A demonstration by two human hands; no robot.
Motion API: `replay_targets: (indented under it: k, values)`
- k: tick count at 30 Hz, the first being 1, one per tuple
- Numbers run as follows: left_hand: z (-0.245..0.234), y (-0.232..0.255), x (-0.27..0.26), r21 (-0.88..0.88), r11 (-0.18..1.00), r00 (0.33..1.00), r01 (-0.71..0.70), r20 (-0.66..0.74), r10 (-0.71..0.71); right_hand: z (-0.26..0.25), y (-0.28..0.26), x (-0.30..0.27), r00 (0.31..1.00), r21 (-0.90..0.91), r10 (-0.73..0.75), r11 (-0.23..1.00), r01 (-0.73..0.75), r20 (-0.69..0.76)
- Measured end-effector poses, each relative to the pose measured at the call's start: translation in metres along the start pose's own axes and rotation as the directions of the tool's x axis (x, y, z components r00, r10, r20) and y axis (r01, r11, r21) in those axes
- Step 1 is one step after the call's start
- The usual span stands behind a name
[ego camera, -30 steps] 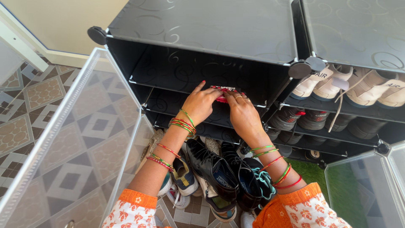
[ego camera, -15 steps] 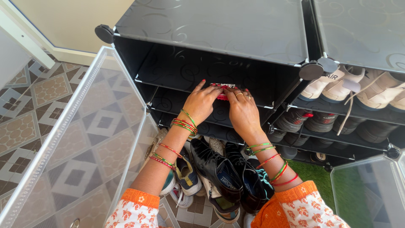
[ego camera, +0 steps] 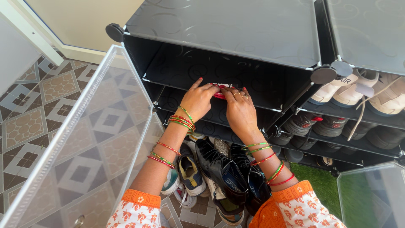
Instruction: The person sits on the floor and removes various shoes from a multi-tiered shoe rack, placing them on the floor. They handle sneakers, loafers, and heels one by one, then briefly handle a small patterned pouch on the rack.
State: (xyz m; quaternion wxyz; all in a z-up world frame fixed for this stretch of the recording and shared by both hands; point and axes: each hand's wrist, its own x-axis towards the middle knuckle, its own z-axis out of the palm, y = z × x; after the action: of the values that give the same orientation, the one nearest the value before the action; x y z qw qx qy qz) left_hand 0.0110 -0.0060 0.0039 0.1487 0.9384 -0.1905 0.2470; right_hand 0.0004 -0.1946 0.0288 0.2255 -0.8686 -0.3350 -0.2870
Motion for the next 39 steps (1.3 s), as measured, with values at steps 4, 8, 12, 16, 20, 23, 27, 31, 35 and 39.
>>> replay_targets:
  k: [4,8,12,16,20,23,27,31,35,39]
  values:
    - [-0.003,-0.006,-0.006,0.015,1.0,0.997,-0.027,-0.07,0.028,0.005,-0.006,0.004,1.0,0.02,-0.022,1.0,0.022,-0.016]
    - [-0.003,-0.009,-0.005,0.004,1.0,0.997,0.011,-0.07,-0.01,0.011,-0.006,0.008,1.0,0.043,-0.01,0.999,0.01,-0.004]
    - [-0.008,-0.014,-0.006,-0.034,0.998,0.999,0.045,-0.029,-0.046,0.013,-0.012,0.009,1.0,0.031,0.003,1.0,-0.003,-0.004]
    - [-0.008,-0.016,-0.012,0.007,1.0,0.996,0.023,-0.089,-0.022,0.017,-0.014,0.011,0.999,0.066,-0.022,0.998,0.024,-0.029]
    - [-0.016,-0.02,-0.011,-0.004,0.997,0.997,0.071,-0.021,-0.071,0.021,-0.017,0.012,1.0,0.082,-0.009,0.997,0.01,-0.022]
    - [-0.021,-0.023,-0.014,0.012,0.998,0.997,0.063,-0.036,-0.063,0.025,-0.023,0.013,0.999,0.078,-0.013,0.997,0.016,-0.039]
    - [-0.019,-0.027,-0.021,0.065,0.997,0.991,0.035,-0.128,-0.027,0.03,-0.026,0.014,0.996,0.07,-0.053,0.996,0.058,-0.066]
    - [-0.026,-0.032,-0.023,0.051,0.996,0.996,0.079,-0.051,-0.076,0.032,-0.032,0.015,1.0,0.08,-0.025,0.996,0.026,-0.018]
    - [-0.032,-0.039,-0.028,0.08,0.994,0.995,0.07,-0.08,-0.063,0.037,-0.038,0.019,0.998,0.077,-0.057,0.995,0.059,-0.023]
    - [-0.032,-0.046,-0.029,0.08,0.994,0.991,0.078,-0.115,-0.068,0.044,-0.041,0.025,0.997,0.079,-0.07,0.994,0.071,-0.012]
